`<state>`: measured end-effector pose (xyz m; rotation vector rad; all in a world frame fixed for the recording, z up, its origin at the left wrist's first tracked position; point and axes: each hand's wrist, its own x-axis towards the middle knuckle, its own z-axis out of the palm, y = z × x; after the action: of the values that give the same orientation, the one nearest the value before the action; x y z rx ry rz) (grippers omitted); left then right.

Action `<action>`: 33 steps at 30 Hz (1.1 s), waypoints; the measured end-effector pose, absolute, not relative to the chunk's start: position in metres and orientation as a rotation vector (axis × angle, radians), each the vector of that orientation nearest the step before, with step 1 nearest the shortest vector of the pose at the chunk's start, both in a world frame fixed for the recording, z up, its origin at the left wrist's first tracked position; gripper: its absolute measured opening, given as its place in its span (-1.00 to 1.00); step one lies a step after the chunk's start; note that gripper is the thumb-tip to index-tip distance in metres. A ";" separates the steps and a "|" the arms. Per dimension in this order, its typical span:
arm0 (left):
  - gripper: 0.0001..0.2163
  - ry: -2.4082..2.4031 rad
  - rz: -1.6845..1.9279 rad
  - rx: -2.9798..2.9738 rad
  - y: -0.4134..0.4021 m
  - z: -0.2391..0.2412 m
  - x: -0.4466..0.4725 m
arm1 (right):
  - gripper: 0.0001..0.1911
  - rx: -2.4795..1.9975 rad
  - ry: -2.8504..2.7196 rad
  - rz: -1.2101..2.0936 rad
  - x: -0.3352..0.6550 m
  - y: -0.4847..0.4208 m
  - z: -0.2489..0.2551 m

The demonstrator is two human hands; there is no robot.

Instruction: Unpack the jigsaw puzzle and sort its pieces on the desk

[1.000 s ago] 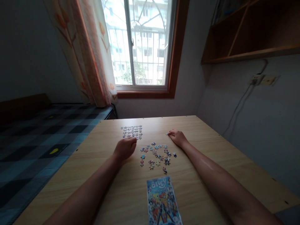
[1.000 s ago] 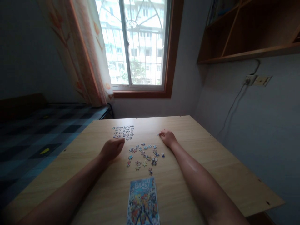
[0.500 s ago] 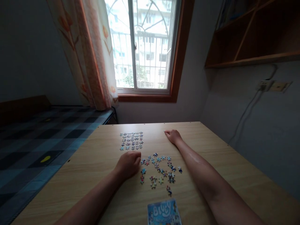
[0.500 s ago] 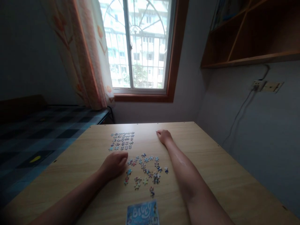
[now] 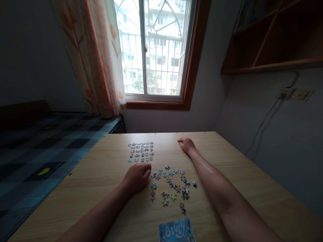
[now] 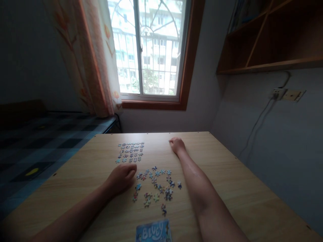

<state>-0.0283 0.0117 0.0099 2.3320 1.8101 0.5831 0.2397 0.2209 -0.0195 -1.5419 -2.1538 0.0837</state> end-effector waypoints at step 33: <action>-0.82 1.770 0.636 2.345 0.008 0.011 -0.026 | -0.42 -1.318 -2.069 0.246 0.248 0.209 -0.022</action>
<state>-0.0261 0.0075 0.0114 2.3448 1.7697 0.6356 0.2485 0.2088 -0.0224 -1.3175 -2.0694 0.2460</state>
